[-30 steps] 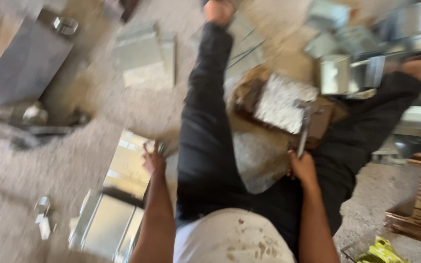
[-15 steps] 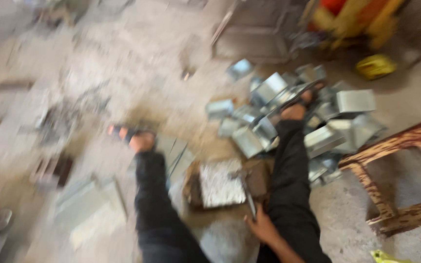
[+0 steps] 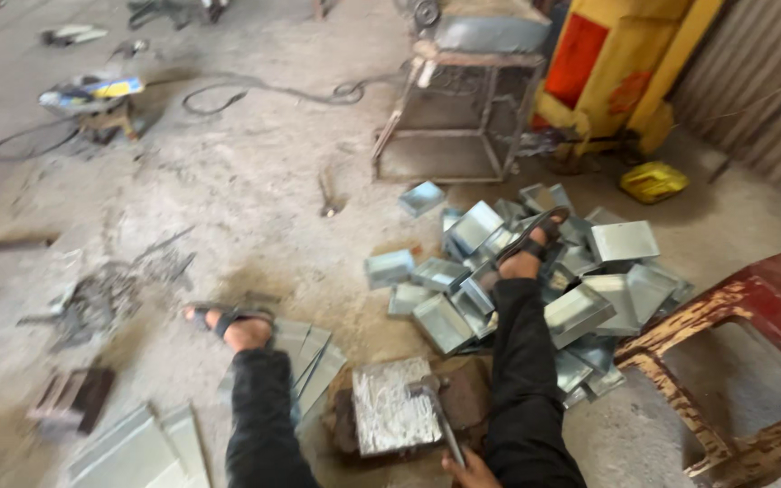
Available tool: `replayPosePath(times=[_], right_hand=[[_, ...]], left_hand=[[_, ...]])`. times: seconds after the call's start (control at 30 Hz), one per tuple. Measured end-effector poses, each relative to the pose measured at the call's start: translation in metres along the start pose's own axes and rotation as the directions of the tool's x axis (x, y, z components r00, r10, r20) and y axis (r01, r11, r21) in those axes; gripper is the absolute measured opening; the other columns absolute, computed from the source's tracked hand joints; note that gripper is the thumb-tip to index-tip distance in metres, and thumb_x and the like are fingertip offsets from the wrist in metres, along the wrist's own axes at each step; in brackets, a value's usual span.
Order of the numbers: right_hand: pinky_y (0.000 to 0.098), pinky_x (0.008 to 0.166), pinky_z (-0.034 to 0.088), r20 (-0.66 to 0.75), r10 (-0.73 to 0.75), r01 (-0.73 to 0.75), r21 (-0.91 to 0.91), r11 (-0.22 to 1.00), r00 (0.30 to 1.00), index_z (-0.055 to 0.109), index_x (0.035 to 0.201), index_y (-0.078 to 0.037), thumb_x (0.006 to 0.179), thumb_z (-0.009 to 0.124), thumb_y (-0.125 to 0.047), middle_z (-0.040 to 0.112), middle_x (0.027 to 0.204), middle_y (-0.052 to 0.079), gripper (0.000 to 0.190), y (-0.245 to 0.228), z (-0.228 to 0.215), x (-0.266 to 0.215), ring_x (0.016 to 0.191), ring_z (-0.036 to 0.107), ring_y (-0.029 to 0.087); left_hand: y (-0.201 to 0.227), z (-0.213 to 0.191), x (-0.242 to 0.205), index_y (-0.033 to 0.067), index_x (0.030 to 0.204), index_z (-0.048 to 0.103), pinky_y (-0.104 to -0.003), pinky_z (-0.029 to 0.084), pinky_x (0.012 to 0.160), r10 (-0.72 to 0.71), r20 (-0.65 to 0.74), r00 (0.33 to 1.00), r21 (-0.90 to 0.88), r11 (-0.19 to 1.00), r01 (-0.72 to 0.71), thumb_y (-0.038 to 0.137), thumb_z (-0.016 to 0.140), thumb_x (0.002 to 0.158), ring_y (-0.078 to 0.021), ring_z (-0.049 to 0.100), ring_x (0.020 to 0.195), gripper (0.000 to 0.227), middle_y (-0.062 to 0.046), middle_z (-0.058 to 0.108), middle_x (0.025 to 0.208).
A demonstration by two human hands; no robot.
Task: The person sits on the floor and uses a hammer to repeatedly strike a rectangular metal sheet placed on a brick. The person adjusts the sheet's position and orientation multiple times while continuing to hammer it.
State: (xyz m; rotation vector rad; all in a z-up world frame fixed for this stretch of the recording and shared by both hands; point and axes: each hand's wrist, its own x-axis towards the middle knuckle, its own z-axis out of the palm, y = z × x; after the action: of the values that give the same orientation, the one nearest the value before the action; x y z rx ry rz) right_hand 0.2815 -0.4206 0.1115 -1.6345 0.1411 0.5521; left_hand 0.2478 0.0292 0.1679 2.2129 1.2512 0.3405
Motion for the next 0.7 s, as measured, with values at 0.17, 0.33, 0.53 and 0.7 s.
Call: replayPosePath(times=[0.17, 0.33, 0.53, 0.7], right_hand=[[0.0313, 0.038, 0.030, 0.197, 0.208, -0.263, 0.317, 0.911, 0.958, 0.064, 0.120, -0.013, 0.097, 0.063, -0.050, 0.045, 0.058, 0.005, 0.044, 0.000, -0.011, -0.011, 0.042, 0.038, 0.015], [0.0280, 0.038, 0.027, 0.332, 0.352, -0.481, 0.524, 0.703, 0.875, 0.061, 0.129, -0.021, 0.094, 0.059, -0.054, 0.045, 0.064, 0.005, 0.048, -0.008, -0.018, -0.020, 0.043, 0.034, 0.013], [0.0249, 0.039, 0.027, 0.152, 0.284, -0.317, 0.597, 0.737, 0.947, 0.049, 0.144, -0.031, 0.097, 0.060, -0.038, 0.054, 0.078, 0.008, 0.048, -0.013, -0.016, -0.032, 0.046, 0.036, 0.012], [0.0238, 0.037, 0.025, 0.081, 0.231, -0.233, 0.593, 0.771, 0.970, 0.046, 0.147, -0.030, 0.097, 0.061, -0.035, 0.054, 0.077, 0.005, 0.052, -0.029, -0.008, -0.050, 0.044, 0.035, 0.010]], left_hand=[[-0.020, -0.028, -0.018, 0.0057, 0.131, 0.063, -0.037, 0.054, 0.085, 0.035, -0.271, 0.962, -0.223, 0.970, -0.098, 0.014, 0.068, 0.105, -0.0267, 0.062, 0.106, 0.027, -0.016, 0.061, 0.123], [-0.018, -0.063, -0.030, -0.0018, 0.129, 0.065, -0.033, 0.054, 0.084, 0.057, -0.580, 0.813, -0.405, 0.845, -0.348, 0.012, 0.068, 0.107, -0.0229, 0.066, 0.100, 0.026, -0.017, 0.067, 0.115], [0.056, -0.084, -0.025, -0.0075, 0.124, 0.066, -0.028, 0.055, 0.082, -0.059, -0.455, 0.888, -0.792, 0.484, -0.373, 0.011, 0.069, 0.107, -0.0166, 0.068, 0.093, 0.025, -0.014, 0.073, 0.108], [0.081, 0.058, -0.011, -0.0109, 0.112, 0.068, -0.032, 0.054, 0.079, -0.025, 0.013, 1.000, -0.977, 0.212, 0.018, 0.010, 0.067, 0.101, -0.0172, 0.063, 0.088, 0.023, -0.012, 0.073, 0.105]])
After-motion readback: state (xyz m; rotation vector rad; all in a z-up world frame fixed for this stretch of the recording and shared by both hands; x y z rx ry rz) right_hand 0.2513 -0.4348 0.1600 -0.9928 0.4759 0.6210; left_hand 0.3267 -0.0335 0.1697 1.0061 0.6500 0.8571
